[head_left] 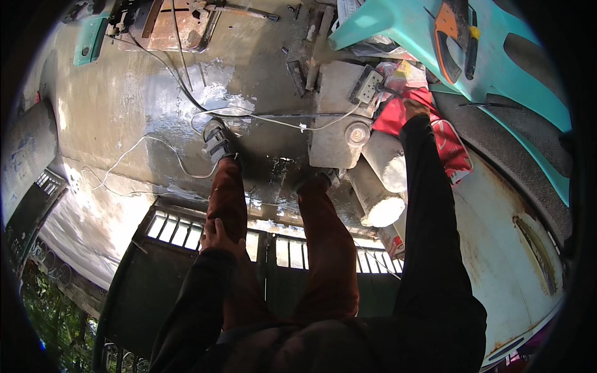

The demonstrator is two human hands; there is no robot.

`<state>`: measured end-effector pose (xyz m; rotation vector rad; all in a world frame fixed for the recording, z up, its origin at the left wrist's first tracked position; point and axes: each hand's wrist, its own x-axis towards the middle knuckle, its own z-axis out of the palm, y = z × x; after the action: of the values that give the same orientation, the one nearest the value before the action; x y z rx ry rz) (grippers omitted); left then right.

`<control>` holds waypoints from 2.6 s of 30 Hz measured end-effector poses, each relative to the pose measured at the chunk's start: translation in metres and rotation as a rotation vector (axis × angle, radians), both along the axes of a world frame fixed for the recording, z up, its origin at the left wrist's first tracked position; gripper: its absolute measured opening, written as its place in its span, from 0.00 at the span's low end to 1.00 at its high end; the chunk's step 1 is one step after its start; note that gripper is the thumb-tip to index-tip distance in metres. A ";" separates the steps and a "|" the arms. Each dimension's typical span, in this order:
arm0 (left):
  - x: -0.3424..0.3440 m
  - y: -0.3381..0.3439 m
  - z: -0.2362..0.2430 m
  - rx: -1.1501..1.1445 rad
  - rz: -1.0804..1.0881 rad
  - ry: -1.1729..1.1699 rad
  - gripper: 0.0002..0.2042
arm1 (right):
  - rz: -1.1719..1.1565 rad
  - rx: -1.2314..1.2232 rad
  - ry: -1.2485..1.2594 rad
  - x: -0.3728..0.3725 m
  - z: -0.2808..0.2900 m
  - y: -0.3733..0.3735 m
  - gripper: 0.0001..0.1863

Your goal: The person uses a handheld angle grinder to cut a metal bar clamped on a small workbench. They position the bar, start the grinder, and cut through the metal, producing sparks. The person then repositions the bar and continues cutting.

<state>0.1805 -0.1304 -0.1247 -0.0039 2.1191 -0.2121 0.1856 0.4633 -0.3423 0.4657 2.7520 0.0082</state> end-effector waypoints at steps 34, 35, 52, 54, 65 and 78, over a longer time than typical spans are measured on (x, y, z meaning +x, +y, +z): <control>-0.021 0.003 0.009 -0.036 0.093 -0.126 0.44 | -0.554 -0.115 -0.225 -0.047 0.018 -0.076 0.22; -0.022 0.002 0.008 -0.040 0.087 -0.126 0.45 | -0.569 -0.089 -0.192 -0.051 0.019 -0.079 0.21; -0.030 -0.021 0.018 0.045 0.270 -0.111 0.48 | -0.310 -0.177 0.021 -0.126 0.170 -0.194 0.28; -0.029 -0.025 0.018 0.074 0.340 -0.129 0.47 | -0.115 -0.324 0.190 -0.171 0.228 -0.245 0.27; -0.055 -0.073 0.006 0.217 0.514 -0.132 0.44 | 0.409 -0.390 0.376 -0.630 0.404 -0.471 0.39; -0.105 -0.107 0.014 0.259 0.708 -0.219 0.37 | 0.067 -0.552 -0.287 -0.754 0.269 -0.562 0.26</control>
<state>0.0751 -0.2371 -0.1105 -0.5428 1.7897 0.4605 -0.5686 -0.0986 -0.0732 0.1982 2.3478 -0.6009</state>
